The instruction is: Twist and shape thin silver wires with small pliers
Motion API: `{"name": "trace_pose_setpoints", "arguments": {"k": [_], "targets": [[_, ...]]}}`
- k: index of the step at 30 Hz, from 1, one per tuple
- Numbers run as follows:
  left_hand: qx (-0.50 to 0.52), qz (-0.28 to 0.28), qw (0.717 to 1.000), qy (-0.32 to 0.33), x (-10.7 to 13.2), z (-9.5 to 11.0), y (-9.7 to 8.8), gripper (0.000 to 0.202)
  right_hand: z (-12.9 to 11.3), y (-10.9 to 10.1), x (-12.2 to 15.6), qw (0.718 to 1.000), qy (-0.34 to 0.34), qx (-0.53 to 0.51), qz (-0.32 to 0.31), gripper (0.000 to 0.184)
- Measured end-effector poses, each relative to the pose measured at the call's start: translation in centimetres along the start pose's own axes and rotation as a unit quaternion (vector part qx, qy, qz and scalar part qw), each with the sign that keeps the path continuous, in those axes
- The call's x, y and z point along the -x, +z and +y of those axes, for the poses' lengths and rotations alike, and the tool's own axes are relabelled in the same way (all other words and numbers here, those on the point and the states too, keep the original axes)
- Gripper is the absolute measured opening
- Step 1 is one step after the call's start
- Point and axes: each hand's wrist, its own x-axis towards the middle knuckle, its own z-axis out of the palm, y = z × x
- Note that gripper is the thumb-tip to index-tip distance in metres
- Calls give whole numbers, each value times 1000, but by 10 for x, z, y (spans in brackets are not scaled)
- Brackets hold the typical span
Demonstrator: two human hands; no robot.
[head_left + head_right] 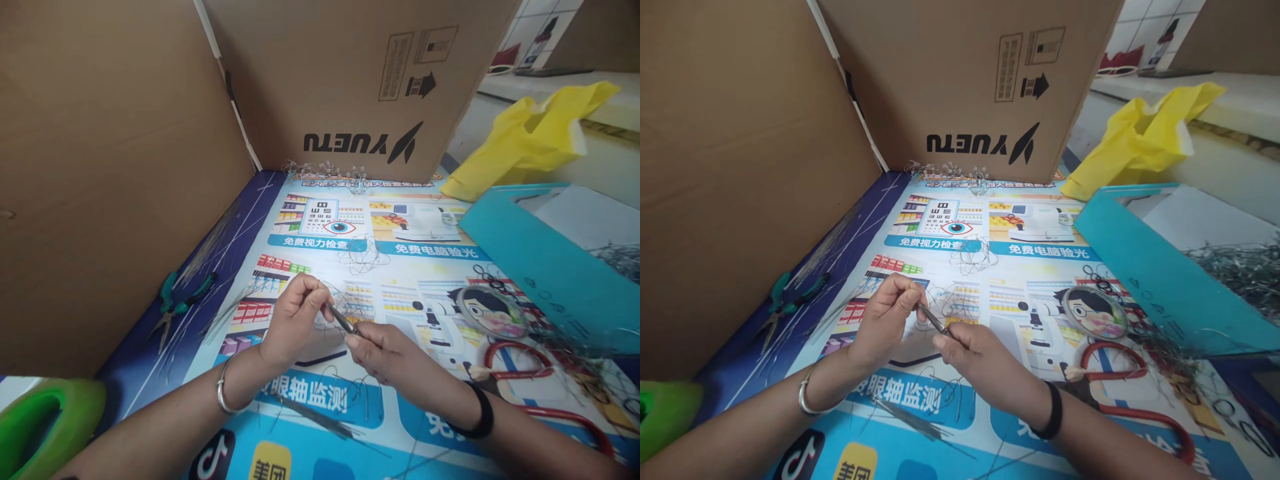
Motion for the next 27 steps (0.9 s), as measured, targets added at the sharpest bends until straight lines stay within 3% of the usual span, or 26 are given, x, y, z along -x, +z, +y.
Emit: {"name": "trace_pose_setpoints", "arguments": {"k": [7,19,24,27], "targets": [[30,-12,999,-21,-1,-1,0,17,-4,-5,-2,997,-31,73,6,49],[4,2,1000,-10,-1,-3,-4,18,-4,-8,1,995,50,-60,-56,48],[14,-17,1000,0,1,2,0,15,-3,-7,0,997,49,-43,-52,50],[-7,7,1000,9,0,4,0,16,-5,-6,1,998,43,-20,-46,51]]}}
